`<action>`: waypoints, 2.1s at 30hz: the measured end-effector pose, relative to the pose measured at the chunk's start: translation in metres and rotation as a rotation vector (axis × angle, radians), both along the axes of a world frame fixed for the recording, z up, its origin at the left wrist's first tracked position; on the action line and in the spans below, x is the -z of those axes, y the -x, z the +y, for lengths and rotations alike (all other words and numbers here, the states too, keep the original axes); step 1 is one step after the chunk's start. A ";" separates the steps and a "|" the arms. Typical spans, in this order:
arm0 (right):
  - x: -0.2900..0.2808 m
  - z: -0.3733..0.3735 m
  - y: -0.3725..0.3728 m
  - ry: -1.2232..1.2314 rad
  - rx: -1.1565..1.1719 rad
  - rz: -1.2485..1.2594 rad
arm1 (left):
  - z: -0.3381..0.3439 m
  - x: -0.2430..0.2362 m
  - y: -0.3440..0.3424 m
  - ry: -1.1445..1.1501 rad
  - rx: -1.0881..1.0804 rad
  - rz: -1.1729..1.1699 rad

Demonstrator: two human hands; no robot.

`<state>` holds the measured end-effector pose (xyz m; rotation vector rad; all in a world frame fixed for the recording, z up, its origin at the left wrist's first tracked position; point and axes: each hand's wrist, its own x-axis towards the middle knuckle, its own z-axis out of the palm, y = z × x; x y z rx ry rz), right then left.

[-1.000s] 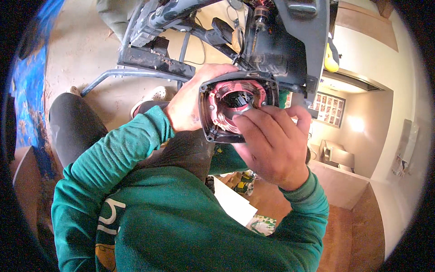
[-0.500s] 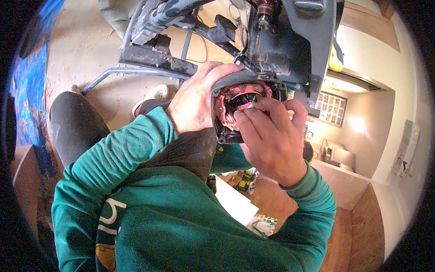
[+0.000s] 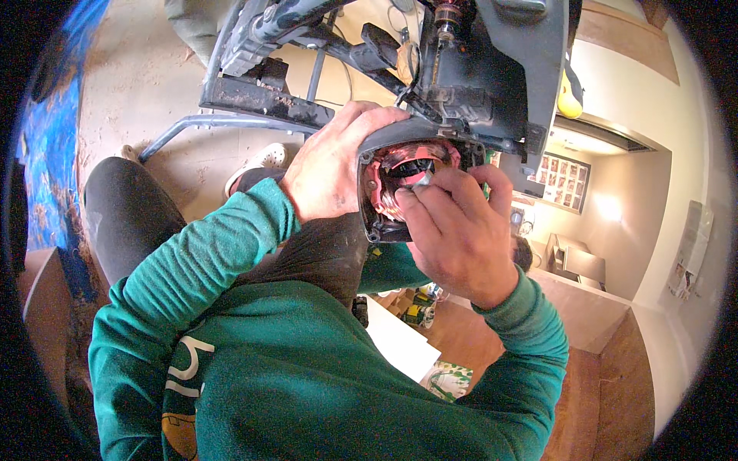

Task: The person disassembles the motor housing of a table saw by removing a plastic cover and then uses a screwdriver to loosen screws on the internal motor assembly.

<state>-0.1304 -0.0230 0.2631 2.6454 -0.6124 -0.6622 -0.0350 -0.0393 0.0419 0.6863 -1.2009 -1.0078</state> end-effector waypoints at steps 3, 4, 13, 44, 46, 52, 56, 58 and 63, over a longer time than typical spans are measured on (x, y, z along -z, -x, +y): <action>0.000 0.000 0.003 -0.018 -0.006 -0.010 | 0.000 0.001 0.000 0.013 -0.003 -0.010; 0.000 0.001 0.003 -0.027 -0.008 -0.012 | 0.000 0.001 0.000 0.019 -0.006 -0.013; 0.007 0.008 0.003 0.039 0.057 -0.077 | 0.004 -0.003 0.002 0.013 -0.124 -0.037; 0.022 0.015 0.094 0.031 0.333 -0.961 | -0.010 0.019 0.016 0.048 0.163 0.114; 0.045 0.002 0.110 -0.135 0.463 -1.194 | -0.005 0.017 0.022 -0.037 0.260 0.396; 0.145 0.006 0.114 -0.981 0.815 -1.980 | -0.003 0.021 0.006 0.199 0.063 -0.017; 0.161 0.005 0.099 -1.669 0.860 -2.165 | 0.007 -0.002 0.003 0.005 0.222 0.316; 0.167 0.001 0.093 -2.118 0.721 -2.200 | 0.005 0.000 0.007 -0.044 0.268 0.399; 0.166 -0.007 0.092 -1.833 1.088 -2.340 | -0.008 0.033 0.017 0.090 0.180 0.172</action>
